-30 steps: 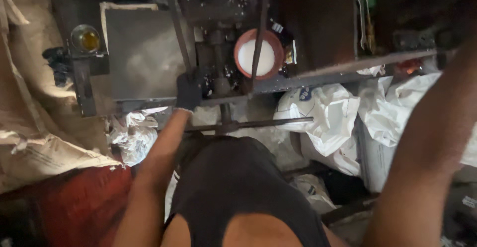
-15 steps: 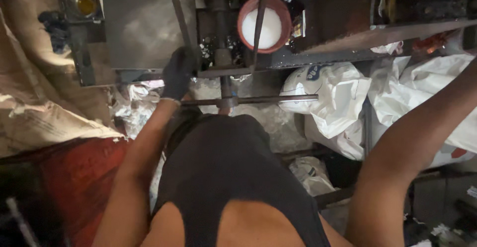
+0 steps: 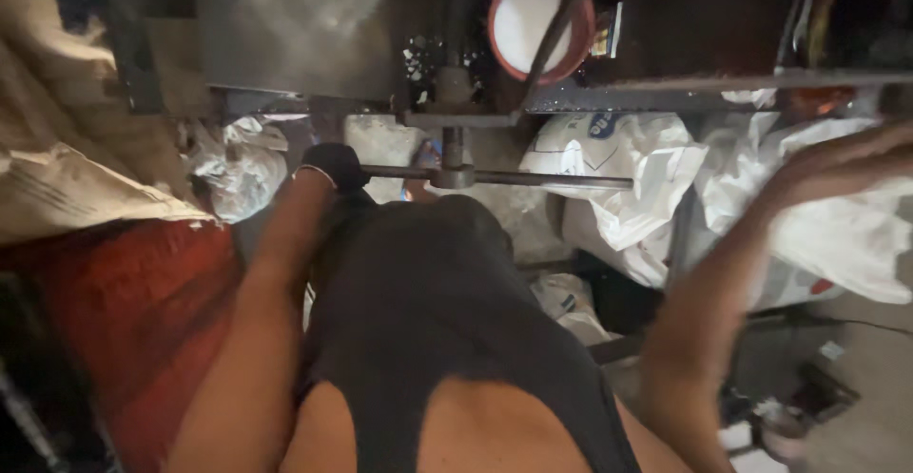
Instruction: The person operates a manual machine by turning a crank handle with their right hand while using their left hand to place and adjust rectangular metal blocks on a flat surface. The person repeatedly cycles the crank and handles the blocks in a continuous loop.
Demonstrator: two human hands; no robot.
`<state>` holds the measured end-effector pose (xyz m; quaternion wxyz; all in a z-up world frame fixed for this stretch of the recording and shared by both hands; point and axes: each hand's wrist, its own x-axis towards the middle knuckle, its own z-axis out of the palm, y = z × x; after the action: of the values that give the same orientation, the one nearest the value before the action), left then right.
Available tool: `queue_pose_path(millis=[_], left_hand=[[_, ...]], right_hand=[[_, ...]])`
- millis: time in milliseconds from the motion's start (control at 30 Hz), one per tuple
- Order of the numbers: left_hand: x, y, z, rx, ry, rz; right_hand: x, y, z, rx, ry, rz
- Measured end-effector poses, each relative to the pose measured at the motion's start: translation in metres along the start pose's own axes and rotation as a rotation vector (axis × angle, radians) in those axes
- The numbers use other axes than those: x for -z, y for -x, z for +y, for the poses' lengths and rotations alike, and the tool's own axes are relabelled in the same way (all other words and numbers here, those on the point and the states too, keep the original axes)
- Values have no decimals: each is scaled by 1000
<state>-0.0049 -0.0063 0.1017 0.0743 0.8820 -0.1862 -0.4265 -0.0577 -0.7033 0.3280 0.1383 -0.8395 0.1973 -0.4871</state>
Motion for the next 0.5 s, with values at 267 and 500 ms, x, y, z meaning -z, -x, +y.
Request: queue_pose_path(millis=[267, 500], left_hand=[[8, 13, -3, -237, -64, -62], [-35, -29, -15, -433, -36, 5]], right_hand=[[-4, 232, -83, -1598, -1044, -87], [11, 169, -168, -1541, -1166, -31]])
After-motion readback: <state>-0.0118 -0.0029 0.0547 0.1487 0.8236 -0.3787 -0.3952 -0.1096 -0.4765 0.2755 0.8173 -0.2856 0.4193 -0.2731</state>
